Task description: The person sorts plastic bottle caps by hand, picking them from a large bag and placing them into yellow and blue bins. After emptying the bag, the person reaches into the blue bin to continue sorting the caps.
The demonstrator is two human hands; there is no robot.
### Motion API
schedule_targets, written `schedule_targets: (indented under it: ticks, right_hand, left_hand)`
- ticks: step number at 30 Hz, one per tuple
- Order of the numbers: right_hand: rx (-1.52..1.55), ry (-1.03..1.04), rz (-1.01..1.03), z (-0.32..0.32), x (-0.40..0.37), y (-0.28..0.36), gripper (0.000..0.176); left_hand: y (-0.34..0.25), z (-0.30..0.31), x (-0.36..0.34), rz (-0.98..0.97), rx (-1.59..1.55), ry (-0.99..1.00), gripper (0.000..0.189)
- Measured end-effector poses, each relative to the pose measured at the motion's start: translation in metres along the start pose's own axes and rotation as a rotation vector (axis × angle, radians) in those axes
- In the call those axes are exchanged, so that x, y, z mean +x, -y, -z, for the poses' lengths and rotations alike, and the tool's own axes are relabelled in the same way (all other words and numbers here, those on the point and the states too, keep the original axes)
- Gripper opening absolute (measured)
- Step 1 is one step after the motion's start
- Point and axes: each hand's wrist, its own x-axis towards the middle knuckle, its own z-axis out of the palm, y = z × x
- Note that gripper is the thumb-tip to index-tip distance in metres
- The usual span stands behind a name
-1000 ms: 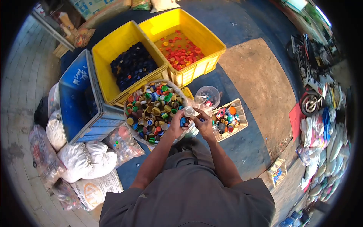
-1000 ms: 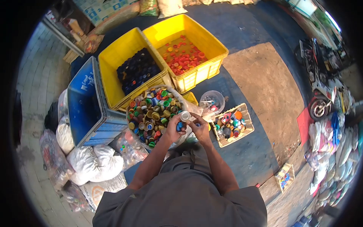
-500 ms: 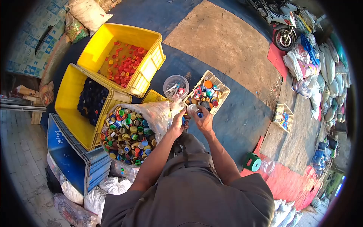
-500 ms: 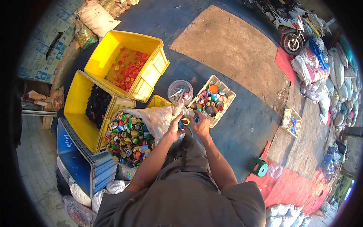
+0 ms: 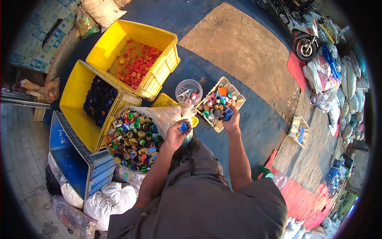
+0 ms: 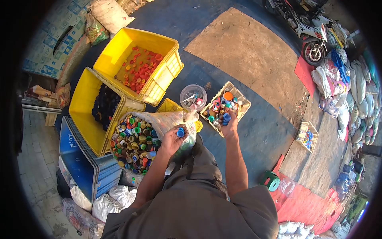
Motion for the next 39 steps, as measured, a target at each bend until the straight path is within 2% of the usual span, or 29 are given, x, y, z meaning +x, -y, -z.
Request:
schedule_targets:
  ticks: [2,4,7,10,11,16,20,22,27,29,31,33,35,36,37,38,39]
  right_hand:
    - [0.109,0.091,-0.106,-0.012,-0.014,-0.015,0.022]
    - [0.147,0.307,-0.181,-0.027,-0.04,-0.028,0.043]
    - [0.165,0.615,-0.306,-0.055,-0.063,-0.056,0.06]
    - [-0.001,0.642,-0.427,-0.097,-0.096,-0.074,0.073]
    - [-0.036,0.705,-0.467,-0.107,-0.1,-0.082,0.077]
    - [-0.144,0.831,-0.642,-0.161,-0.116,-0.141,0.08]
    - [-0.417,0.981,-0.698,-0.197,-0.153,-0.187,0.081]
    - [-0.43,1.071,-0.766,-0.2,-0.162,-0.22,0.074]
    - [-0.656,1.106,-0.858,-0.217,-0.218,-0.31,0.071]
    - [-0.747,1.111,-0.882,-0.216,-0.232,-0.354,0.067]
    - [-0.833,1.049,-0.876,-0.221,-0.255,-0.393,0.063]
    - [-0.901,1.007,-0.812,-0.24,-0.282,-0.431,0.057]
    - [-0.882,1.11,-0.731,-0.255,-0.283,-0.489,0.047]
    - [-0.963,1.322,-0.497,-0.266,-0.285,-0.513,0.04]
    - [-1.064,1.505,-0.264,-0.277,-0.282,-0.536,0.034]
    - [-1.144,1.648,0.005,-0.287,-0.278,-0.558,0.029]
    - [-1.15,1.521,-0.044,-0.301,-0.291,-0.566,0.027]
  left_hand:
    - [-0.003,0.003,-0.007,-0.036,-0.014,0.02,0.034]
    - [-0.009,0.002,-0.019,-0.106,-0.007,0.005,0.036]
    - [-0.018,0.015,-0.033,-0.197,-0.085,0.063,0.046]
    - [-0.029,0.017,-0.06,-0.333,-0.188,0.109,0.052]
    - [-0.034,0.02,-0.069,-0.353,-0.191,0.025,0.054]
    - [-0.05,0.034,-0.116,-0.657,-0.372,-0.022,0.053]
    - [-0.063,0.046,-0.164,-0.827,-0.406,-0.115,0.049]
    - [-0.066,0.069,-0.184,-0.886,-0.423,-0.138,0.047]
    - [-0.078,0.121,-0.242,-1.086,-0.488,-0.291,0.046]
    - [-0.087,0.164,-0.264,-1.125,-0.512,-0.355,0.048]
    - [-0.104,0.179,-0.298,-1.116,-0.596,-0.423,0.05]
    - [-0.133,0.22,-0.321,-1.065,-0.575,-0.42,0.048]
    - [-0.171,0.274,-0.327,-1.053,-0.605,-0.398,0.04]
    - [-0.195,0.306,-0.325,-1.07,-0.65,-0.384,0.034]
    - [-0.215,0.311,-0.333,-1.09,-0.542,-0.419,0.03]
    - [-0.229,0.286,-0.355,-1.084,-0.115,-0.597,0.026]
    - [-0.24,0.264,-0.375,-1.041,0.368,-0.855,0.023]
